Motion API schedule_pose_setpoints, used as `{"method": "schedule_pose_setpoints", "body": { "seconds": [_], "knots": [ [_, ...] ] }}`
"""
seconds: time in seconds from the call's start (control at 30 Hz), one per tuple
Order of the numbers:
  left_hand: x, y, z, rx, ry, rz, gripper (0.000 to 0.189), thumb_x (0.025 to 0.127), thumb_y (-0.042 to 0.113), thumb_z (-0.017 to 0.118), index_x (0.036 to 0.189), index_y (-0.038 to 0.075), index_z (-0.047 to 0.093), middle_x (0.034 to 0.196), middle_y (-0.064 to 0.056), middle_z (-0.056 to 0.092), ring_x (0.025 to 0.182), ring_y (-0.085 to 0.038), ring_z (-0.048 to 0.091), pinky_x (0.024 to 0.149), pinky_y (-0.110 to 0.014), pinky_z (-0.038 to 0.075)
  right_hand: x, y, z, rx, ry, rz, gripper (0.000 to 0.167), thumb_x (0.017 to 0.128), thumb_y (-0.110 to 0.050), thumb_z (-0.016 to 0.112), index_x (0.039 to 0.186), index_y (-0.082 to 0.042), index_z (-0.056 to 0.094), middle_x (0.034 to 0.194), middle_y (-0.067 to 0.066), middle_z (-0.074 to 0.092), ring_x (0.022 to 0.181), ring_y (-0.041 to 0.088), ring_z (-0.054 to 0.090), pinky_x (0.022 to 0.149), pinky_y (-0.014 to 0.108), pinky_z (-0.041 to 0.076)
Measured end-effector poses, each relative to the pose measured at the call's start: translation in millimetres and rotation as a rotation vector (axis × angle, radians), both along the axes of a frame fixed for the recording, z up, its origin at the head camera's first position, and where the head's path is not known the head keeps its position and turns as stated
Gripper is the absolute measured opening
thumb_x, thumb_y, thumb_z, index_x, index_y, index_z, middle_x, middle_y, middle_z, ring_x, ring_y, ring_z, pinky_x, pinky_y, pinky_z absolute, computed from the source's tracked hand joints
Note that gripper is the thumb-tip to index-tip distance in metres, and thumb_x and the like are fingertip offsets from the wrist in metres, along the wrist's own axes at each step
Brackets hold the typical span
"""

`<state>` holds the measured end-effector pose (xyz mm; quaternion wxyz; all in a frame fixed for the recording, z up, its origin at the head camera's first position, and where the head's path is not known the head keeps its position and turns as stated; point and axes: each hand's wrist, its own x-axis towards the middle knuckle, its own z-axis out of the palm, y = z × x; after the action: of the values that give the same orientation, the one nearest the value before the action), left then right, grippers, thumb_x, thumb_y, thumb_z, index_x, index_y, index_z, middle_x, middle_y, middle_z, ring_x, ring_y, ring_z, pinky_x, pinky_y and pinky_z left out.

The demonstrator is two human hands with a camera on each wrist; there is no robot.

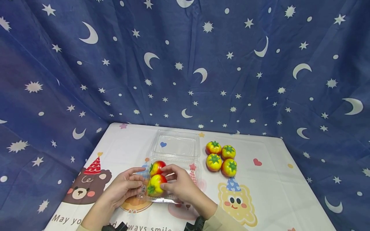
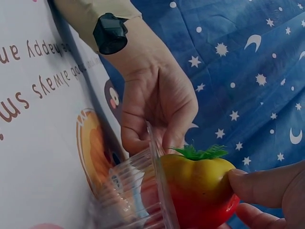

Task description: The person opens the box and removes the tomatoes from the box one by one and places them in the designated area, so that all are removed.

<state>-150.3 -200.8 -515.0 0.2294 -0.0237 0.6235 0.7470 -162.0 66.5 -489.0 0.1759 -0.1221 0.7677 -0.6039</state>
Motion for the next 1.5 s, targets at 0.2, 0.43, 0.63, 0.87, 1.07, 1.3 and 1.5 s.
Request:
{"method": "schedule_pose_setpoints", "body": {
  "seconds": [0.2,0.43,0.63,0.87,1.07,1.3,1.5],
  "knots": [
    [-0.1,-0.2,-0.2,-0.003,-0.001,0.001,0.072,0.101,0.002,0.066,0.164,-0.001,0.031,0.105,-0.001,0.07,0.078,-0.009,0.069,0.078,-0.024,0.065,0.6,4.2,2.0,-0.008,-0.016,0.01,0.042,0.092,-0.007,0.083,0.13,-0.018,0.07,0.126,0.004,0.068,0.112,0.023,0.069,0.092,0.035,0.066],
    [-0.1,0.0,-0.5,-0.01,-0.006,0.008,0.073,0.1,0.003,0.067,0.164,0.0,0.032,0.105,0.0,0.07,0.078,-0.01,0.069,0.078,-0.024,0.065,2.4,9.1,4.3,-0.004,-0.015,0.008,0.041,0.094,-0.01,0.081,0.132,-0.019,0.069,0.129,0.004,0.068,0.113,0.023,0.068,0.094,0.036,0.065],
    [0.0,0.4,-0.1,-0.016,-0.008,0.011,0.073,0.1,0.002,0.067,0.164,0.0,0.032,0.106,-0.001,0.07,0.079,-0.01,0.068,0.079,-0.024,0.065,3.4,15.9,5.5,0.018,-0.011,0.006,0.04,0.094,-0.012,0.081,0.133,-0.017,0.069,0.128,0.005,0.068,0.113,0.023,0.068,0.093,0.034,0.064],
    [0.7,0.7,0.9,-0.023,-0.007,0.017,0.072,0.1,0.002,0.066,0.164,0.0,0.033,0.107,-0.002,0.07,0.079,-0.01,0.068,0.079,-0.025,0.065,0.8,26.5,5.6,0.034,0.033,0.0,0.044,0.094,-0.01,0.08,0.135,-0.011,0.068,0.128,0.007,0.069,0.11,0.023,0.068,0.088,0.028,0.064],
    [0.9,0.6,0.7,-0.016,-0.006,0.014,0.072,0.1,0.001,0.065,0.164,-0.001,0.032,0.106,-0.001,0.07,0.08,-0.009,0.069,0.079,-0.025,0.065,-2.9,37.2,6.0,0.001,0.018,-0.005,0.043,0.093,-0.009,0.079,0.135,-0.014,0.068,0.129,0.011,0.068,0.108,0.023,0.068,0.086,0.027,0.063],
    [0.0,0.8,0.5,-0.011,-0.006,0.013,0.073,0.099,0.001,0.066,0.164,-0.001,0.033,0.105,0.0,0.071,0.079,-0.009,0.068,0.078,-0.025,0.065,-5.4,47.1,8.4,-0.069,-0.018,-0.019,0.044,0.094,-0.005,0.077,0.137,-0.006,0.066,0.13,0.018,0.067,0.106,0.023,0.07,0.083,0.026,0.065],
    [0.1,0.9,0.9,-0.009,-0.002,0.01,0.072,0.099,0.001,0.066,0.163,-0.001,0.033,0.105,0.001,0.07,0.079,-0.009,0.068,0.078,-0.025,0.065,-5.4,53.7,11.8,-0.087,-0.031,-0.021,0.045,0.095,-0.006,0.076,0.138,-0.005,0.065,0.132,0.02,0.066,0.107,0.024,0.07,0.082,0.03,0.066]
  ]
}}
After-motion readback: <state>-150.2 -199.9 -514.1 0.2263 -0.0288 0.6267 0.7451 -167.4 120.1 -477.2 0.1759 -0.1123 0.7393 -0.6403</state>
